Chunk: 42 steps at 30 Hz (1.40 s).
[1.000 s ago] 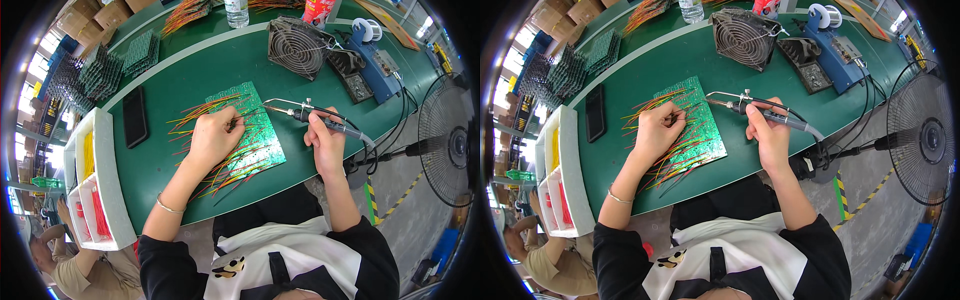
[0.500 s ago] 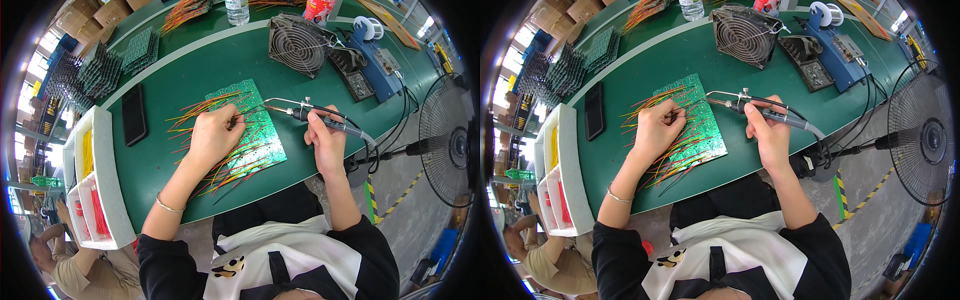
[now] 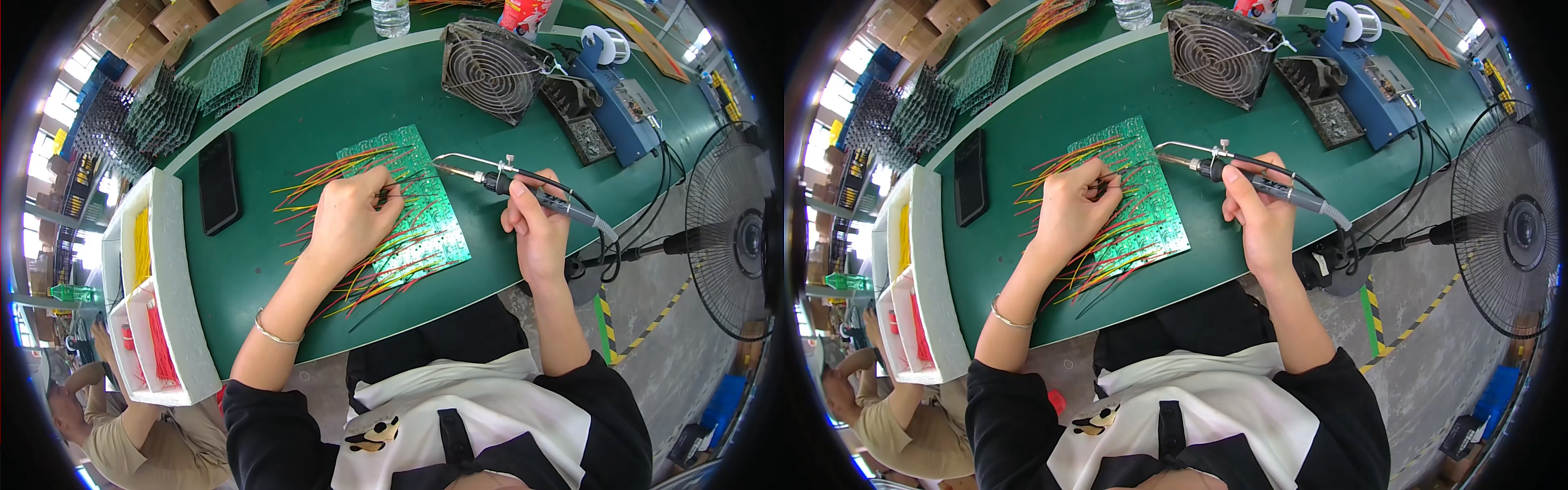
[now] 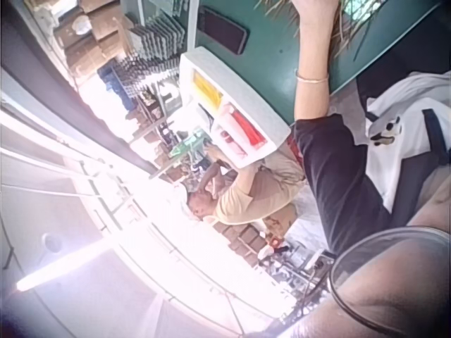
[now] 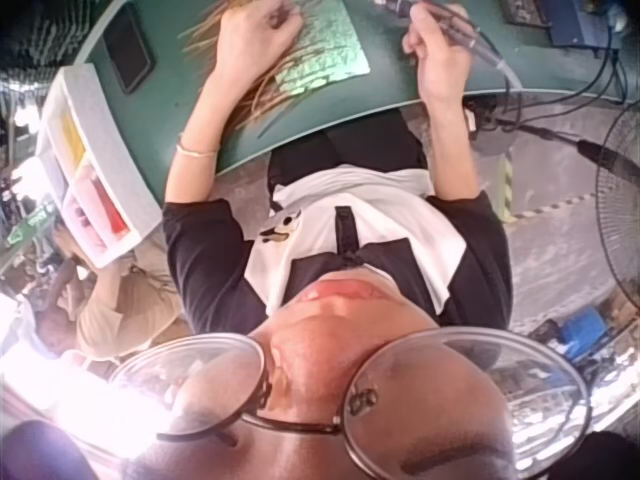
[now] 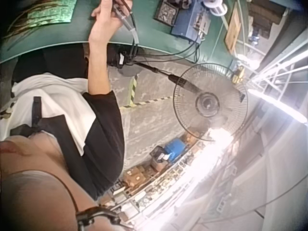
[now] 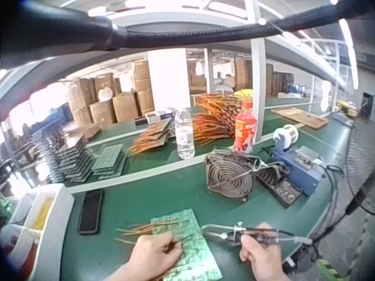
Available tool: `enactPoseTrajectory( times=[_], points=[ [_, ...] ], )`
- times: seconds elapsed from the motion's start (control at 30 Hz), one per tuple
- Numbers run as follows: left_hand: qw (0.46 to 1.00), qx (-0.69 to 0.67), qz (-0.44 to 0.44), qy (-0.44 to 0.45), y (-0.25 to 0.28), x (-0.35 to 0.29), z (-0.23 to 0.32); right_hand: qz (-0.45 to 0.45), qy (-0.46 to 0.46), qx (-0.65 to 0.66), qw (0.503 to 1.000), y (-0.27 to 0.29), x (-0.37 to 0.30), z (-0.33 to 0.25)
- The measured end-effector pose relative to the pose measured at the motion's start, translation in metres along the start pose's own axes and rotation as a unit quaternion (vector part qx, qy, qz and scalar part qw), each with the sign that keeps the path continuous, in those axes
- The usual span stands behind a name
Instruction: The person retrieves wires from a divided container and solders them onto a circuit board using a soldering iron.
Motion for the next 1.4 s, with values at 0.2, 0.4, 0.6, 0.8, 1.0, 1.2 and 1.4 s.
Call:
enactPoseTrajectory(
  times=[0.2,0.4,0.6,0.8,1.0,1.2,1.4],
  points=[
    [1.000,0.009,-0.005,0.003,0.000,0.000,-0.002,0.012,-0.004,0.017,1.000,-0.001,-0.001,0.000],
    [0.999,0.038,-0.006,-0.023,0.008,0.003,0.007,0.039,0.005,0.040,0.998,0.002,-0.001,-0.007],
    [0.996,0.035,0.045,0.067,0.054,0.015,0.016,0.107,0.042,0.044,0.992,0.029,-0.001,-0.016],
    [0.992,-0.051,0.054,0.104,0.059,0.010,0.030,0.097,0.052,0.030,0.993,0.032,-0.003,-0.019],
    [0.982,-0.114,-0.039,0.143,0.023,-0.011,0.031,0.085,0.027,0.014,0.996,0.025,-0.006,-0.020],
    [0.997,0.012,0.010,0.079,0.006,-0.012,0.032,0.047,-0.017,0.036,0.998,0.022,-0.019,-0.016],
    [0.996,0.034,-0.037,0.071,-0.004,-0.014,0.031,0.044,-0.005,-0.004,0.999,0.020,-0.020,-0.013]
  ],
)
Point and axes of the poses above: each hand's wrist, its own x-axis towards the middle knuckle, its own y-axis out of the back of the hand, z = x × y, the point moved 4 cm from there along x, towards the middle knuckle, and after that the axes turned 3 degrees about -y, right-handed, at the moved point
